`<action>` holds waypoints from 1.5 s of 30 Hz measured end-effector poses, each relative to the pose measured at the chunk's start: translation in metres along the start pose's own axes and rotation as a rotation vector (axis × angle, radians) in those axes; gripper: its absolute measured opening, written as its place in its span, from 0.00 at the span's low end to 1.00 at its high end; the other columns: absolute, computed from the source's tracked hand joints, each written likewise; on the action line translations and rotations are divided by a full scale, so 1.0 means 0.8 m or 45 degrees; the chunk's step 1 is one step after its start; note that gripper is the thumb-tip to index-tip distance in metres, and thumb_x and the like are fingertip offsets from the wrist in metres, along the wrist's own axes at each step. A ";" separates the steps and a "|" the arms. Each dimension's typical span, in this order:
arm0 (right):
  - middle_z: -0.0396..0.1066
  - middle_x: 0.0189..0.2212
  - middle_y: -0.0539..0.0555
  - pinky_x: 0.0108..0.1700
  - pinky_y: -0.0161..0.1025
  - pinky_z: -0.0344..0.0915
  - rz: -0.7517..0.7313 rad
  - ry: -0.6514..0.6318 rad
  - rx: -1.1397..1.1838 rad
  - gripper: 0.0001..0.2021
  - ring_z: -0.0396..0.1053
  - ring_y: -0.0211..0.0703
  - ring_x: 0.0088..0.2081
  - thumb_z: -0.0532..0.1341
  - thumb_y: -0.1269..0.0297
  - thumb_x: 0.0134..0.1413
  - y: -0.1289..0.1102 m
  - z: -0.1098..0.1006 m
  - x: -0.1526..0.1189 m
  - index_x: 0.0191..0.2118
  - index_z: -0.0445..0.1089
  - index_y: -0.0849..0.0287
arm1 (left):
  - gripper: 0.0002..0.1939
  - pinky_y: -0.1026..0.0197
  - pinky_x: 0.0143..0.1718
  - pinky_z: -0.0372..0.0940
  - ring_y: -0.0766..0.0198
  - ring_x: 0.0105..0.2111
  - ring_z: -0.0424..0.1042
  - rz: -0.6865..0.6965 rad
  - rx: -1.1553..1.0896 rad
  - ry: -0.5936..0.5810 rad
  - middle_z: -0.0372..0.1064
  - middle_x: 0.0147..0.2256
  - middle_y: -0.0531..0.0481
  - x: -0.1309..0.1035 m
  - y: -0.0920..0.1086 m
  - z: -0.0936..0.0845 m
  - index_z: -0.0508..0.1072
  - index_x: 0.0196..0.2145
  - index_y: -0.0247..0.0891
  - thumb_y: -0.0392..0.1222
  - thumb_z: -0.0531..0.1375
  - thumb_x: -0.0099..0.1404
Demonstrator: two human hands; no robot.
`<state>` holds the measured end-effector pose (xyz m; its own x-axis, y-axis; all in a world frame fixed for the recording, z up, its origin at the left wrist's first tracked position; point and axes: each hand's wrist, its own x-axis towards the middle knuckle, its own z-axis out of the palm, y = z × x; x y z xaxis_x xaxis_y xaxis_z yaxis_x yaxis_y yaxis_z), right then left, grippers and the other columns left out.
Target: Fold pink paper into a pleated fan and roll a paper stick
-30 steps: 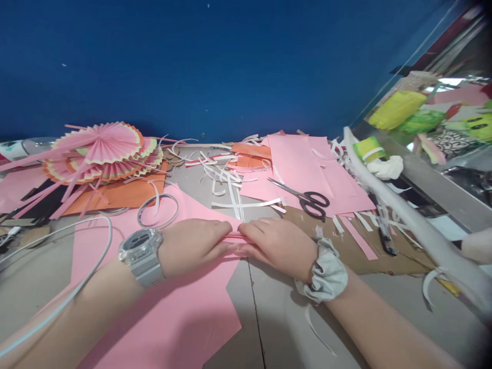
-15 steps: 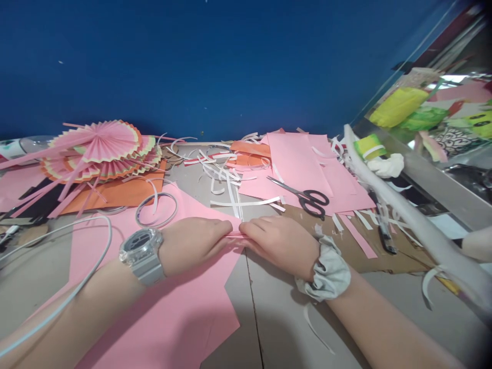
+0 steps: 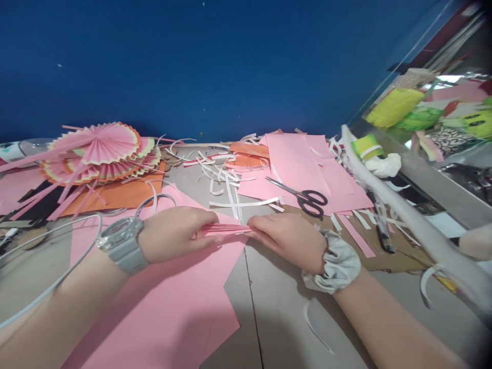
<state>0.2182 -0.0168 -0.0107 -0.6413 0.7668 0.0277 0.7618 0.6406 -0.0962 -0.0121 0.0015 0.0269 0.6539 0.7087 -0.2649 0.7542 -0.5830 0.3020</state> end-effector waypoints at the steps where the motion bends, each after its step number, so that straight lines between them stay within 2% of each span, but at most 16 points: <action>1: 0.68 0.23 0.48 0.26 0.35 0.49 0.011 -0.005 0.017 0.13 0.66 0.38 0.26 0.45 0.59 0.62 0.001 -0.002 0.000 0.34 0.63 0.57 | 0.18 0.64 0.21 0.48 0.66 0.21 0.60 0.007 0.005 0.008 0.62 0.22 0.55 -0.001 -0.001 -0.003 0.61 0.26 0.39 0.56 0.49 0.62; 3: 0.68 0.23 0.48 0.27 0.35 0.50 0.024 -0.020 0.045 0.13 0.67 0.38 0.26 0.45 0.59 0.62 0.004 -0.004 -0.001 0.34 0.62 0.57 | 0.16 0.65 0.22 0.48 0.66 0.22 0.61 0.033 -0.002 0.025 0.62 0.23 0.55 -0.002 -0.002 -0.005 0.61 0.27 0.39 0.56 0.51 0.60; 7: 0.69 0.28 0.50 0.31 0.37 0.54 0.006 -0.017 0.049 0.12 0.67 0.42 0.31 0.47 0.58 0.61 0.002 -0.003 0.000 0.36 0.63 0.57 | 0.16 0.65 0.22 0.48 0.65 0.22 0.61 0.028 -0.028 0.021 0.62 0.23 0.55 0.001 0.001 0.002 0.61 0.28 0.39 0.54 0.48 0.63; 12: 0.69 0.34 0.53 0.37 0.40 0.57 -0.034 0.104 0.063 0.14 0.66 0.45 0.36 0.48 0.56 0.60 -0.013 0.005 0.003 0.42 0.63 0.59 | 0.19 0.64 0.21 0.47 0.65 0.21 0.61 -0.011 -0.020 0.089 0.62 0.23 0.54 0.006 0.016 0.017 0.59 0.27 0.39 0.56 0.44 0.64; 16: 0.69 0.32 0.53 0.34 0.39 0.57 -0.043 0.086 0.087 0.15 0.67 0.45 0.34 0.47 0.55 0.60 -0.020 0.008 0.004 0.40 0.64 0.60 | 0.20 0.64 0.21 0.46 0.65 0.20 0.60 0.036 -0.015 0.108 0.60 0.21 0.54 0.007 0.022 0.022 0.58 0.26 0.39 0.58 0.43 0.64; 26: 0.68 0.27 0.50 0.28 0.37 0.52 -0.106 0.070 0.039 0.15 0.66 0.40 0.28 0.45 0.56 0.61 -0.015 0.007 0.001 0.34 0.63 0.59 | 0.20 0.64 0.22 0.49 0.66 0.22 0.61 0.099 -0.043 0.001 0.63 0.23 0.54 0.005 0.017 0.016 0.61 0.25 0.39 0.52 0.42 0.67; 31: 0.67 0.26 0.49 0.27 0.36 0.51 -0.048 0.060 0.055 0.15 0.66 0.40 0.27 0.44 0.55 0.62 -0.011 0.004 -0.003 0.34 0.62 0.58 | 0.18 0.65 0.25 0.53 0.66 0.25 0.63 0.123 -0.166 0.053 0.65 0.25 0.55 0.003 0.016 0.012 0.64 0.27 0.39 0.50 0.43 0.67; 37: 0.69 0.27 0.51 0.29 0.36 0.53 0.019 0.104 0.160 0.17 0.66 0.40 0.28 0.41 0.56 0.62 -0.007 0.000 -0.005 0.37 0.62 0.59 | 0.13 0.66 0.32 0.58 0.66 0.32 0.68 0.074 -0.434 0.186 0.70 0.33 0.54 0.005 0.013 0.012 0.69 0.39 0.42 0.47 0.48 0.66; 41: 0.69 0.28 0.50 0.30 0.36 0.54 0.096 0.154 0.249 0.16 0.65 0.39 0.29 0.42 0.56 0.62 -0.010 -0.003 -0.004 0.36 0.63 0.58 | 0.15 0.67 0.30 0.60 0.67 0.30 0.68 0.049 -0.643 0.299 0.71 0.30 0.54 0.008 0.016 0.017 0.71 0.37 0.40 0.48 0.48 0.66; 45: 0.69 0.31 0.51 0.37 0.36 0.56 0.080 0.244 0.359 0.13 0.65 0.39 0.35 0.46 0.61 0.62 -0.013 -0.008 0.000 0.35 0.65 0.58 | 0.15 0.67 0.30 0.61 0.67 0.30 0.69 0.021 -0.695 0.360 0.72 0.31 0.54 0.009 0.019 0.026 0.71 0.37 0.40 0.46 0.47 0.67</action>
<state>0.2109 -0.0237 -0.0034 -0.5448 0.8152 0.1967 0.7269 0.5760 -0.3739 0.0048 -0.0105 0.0108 0.5677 0.8229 -0.0260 0.5561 -0.3600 0.7491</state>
